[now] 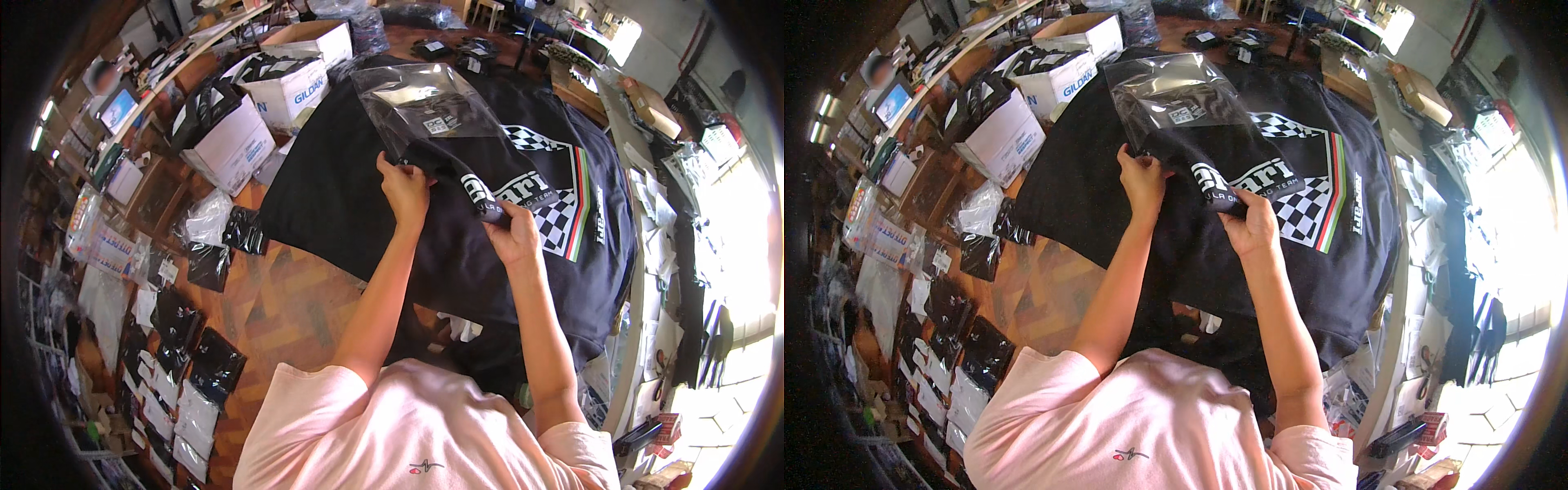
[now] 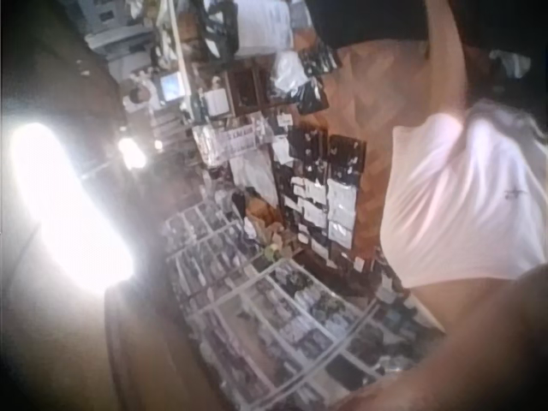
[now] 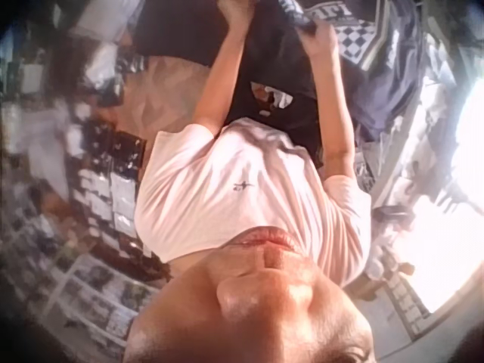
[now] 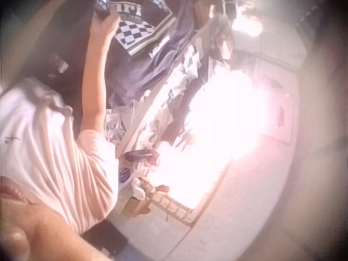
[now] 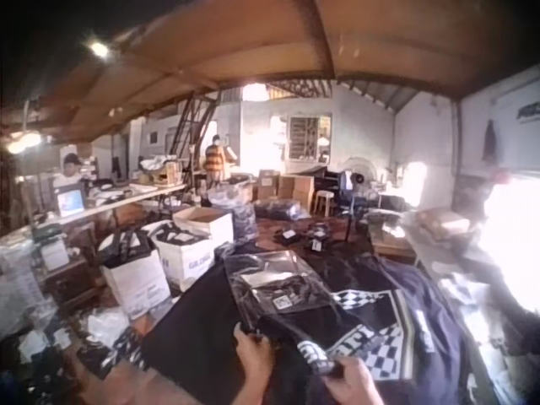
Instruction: The person cuts tags off a black Ferrari t-shirt using scissors, folds the shirt, and places it into a clear plastic bag. The process is repeated for a second shirt. The person works at a cluttered table in a room with boxes and other items.
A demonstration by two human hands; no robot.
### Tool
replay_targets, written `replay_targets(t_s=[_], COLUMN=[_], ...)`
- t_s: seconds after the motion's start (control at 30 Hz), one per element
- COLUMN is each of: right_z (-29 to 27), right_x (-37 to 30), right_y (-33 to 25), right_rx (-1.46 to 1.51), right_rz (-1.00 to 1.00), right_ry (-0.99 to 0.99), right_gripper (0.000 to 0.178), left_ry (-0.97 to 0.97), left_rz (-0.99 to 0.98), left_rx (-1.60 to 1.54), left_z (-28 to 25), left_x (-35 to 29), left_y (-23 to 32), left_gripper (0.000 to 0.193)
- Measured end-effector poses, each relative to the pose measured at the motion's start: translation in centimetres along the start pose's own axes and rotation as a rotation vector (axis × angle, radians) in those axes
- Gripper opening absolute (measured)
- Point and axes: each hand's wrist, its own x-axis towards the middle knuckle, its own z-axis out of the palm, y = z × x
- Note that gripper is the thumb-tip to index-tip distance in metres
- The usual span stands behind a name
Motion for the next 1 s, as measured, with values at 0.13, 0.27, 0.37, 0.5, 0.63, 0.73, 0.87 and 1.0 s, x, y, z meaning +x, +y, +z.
replay_targets(t_s=[0.13, 0.27, 0.37, 0.5, 0.63, 0.73, 0.87, 1.0], right_z=[0.8, 2.7, 4.8, 6.5, 7.9, 8.5, 7.6, 8.2], right_x=[1.2, 4.0, 5.7, 8.8, 11.6, 12.2, 14.0, 7.5], right_y=[0.9, 2.9, 3.9, 5.2, 6.7, 8.0, 9.0, 9.1], right_rx=[-0.071, -0.076, -0.136, -0.241, -0.166, -0.025, -0.048, 0.013], right_rz=[-0.015, -0.02, -0.001, -0.057, -0.029, -0.028, -0.119, 0.012], right_ry=[-0.075, -0.093, -0.107, -0.19, -0.22, -0.203, -0.266, -0.34], right_gripper=[0.015, 0.013, 0.013, 0.023, 0.034, 0.043, 0.038, 0.018], left_ry=[-0.056, -0.126, -0.152, -0.185, -0.2, -0.211, -0.184, 0.034], left_rz=[-0.08, -0.127, -0.145, -0.139, -0.159, -0.133, -0.177, 0.25], left_rx=[-0.107, -0.31, -0.434, -0.466, -0.412, -0.428, -0.444, 0.406], left_z=[-0.5, -1.1, -1.4, -2.4, -3.6, -4.7, -5.8, -8.0], left_x=[-0.1, 0.0, 0.4, -0.8, -2.0, -3.3, -4.5, -5.0], left_y=[-0.2, -0.4, -1.6, -1.4, -1.4, -1.5, -0.6, 0.4], left_gripper=[0.058, 0.063, 0.064, 0.065, 0.064, 0.058, 0.057, 0.065])
